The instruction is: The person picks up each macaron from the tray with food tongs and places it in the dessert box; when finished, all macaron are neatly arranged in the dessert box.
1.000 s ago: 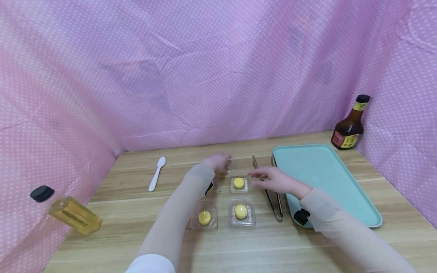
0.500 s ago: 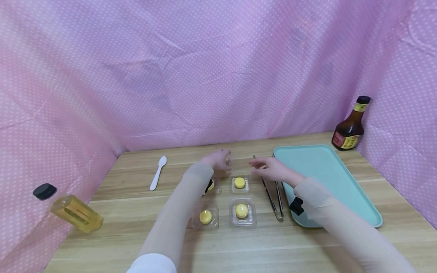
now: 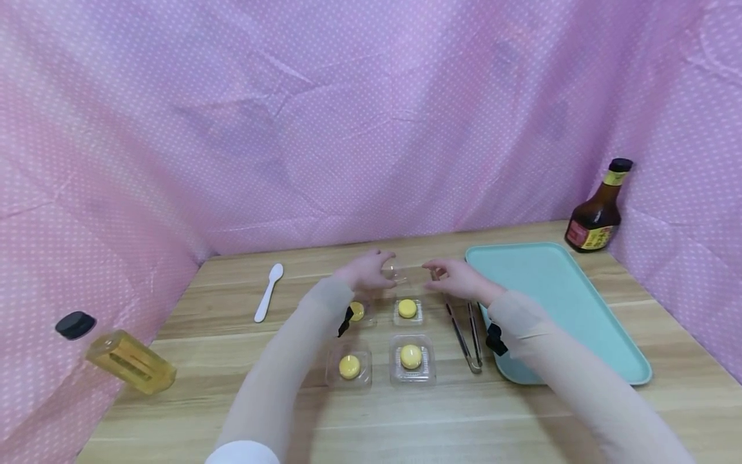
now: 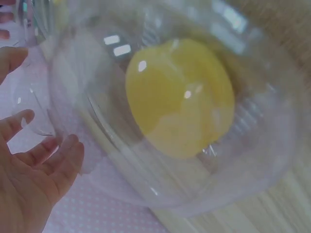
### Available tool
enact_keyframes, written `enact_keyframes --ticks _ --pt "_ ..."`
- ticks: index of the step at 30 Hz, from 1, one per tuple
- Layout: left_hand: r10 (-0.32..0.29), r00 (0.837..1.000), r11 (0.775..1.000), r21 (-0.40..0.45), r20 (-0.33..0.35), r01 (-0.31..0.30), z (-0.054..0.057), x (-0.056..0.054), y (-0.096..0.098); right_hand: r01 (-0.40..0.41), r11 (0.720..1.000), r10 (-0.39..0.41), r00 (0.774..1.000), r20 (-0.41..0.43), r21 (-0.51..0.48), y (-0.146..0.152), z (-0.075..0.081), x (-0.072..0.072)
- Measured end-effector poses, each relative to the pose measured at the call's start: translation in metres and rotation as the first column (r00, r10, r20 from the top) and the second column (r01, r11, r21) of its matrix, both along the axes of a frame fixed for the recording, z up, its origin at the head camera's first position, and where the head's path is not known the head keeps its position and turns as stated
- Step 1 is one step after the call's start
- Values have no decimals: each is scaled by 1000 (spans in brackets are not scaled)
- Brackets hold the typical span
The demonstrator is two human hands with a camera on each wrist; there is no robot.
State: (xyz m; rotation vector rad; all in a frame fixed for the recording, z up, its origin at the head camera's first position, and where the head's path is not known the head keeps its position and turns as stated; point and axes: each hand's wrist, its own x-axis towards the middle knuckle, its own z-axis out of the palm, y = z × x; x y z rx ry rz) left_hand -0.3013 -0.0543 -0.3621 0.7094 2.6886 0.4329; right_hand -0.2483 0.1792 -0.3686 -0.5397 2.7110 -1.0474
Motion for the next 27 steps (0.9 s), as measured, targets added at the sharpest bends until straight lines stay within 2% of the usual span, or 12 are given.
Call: enact_keyframes --ticks 4,11,17,27 --pt "-38 999 998 47 -7 38 2 9 0 -24 999 24 1000 -6 -29 -2 0 0" --pt "-98 994 993 58 -49 101 1 20 1 -67 997 65 997 -50 -26 -8 -1 2" --pt "-134 987 987 80 -90 141 -1 25 2 -63 998 63 996 -56 4 -11 0 4" --pt "-157 981 981 99 -114 168 5 29 -4 -76 997 78 996 -53 24 -17 2 2"
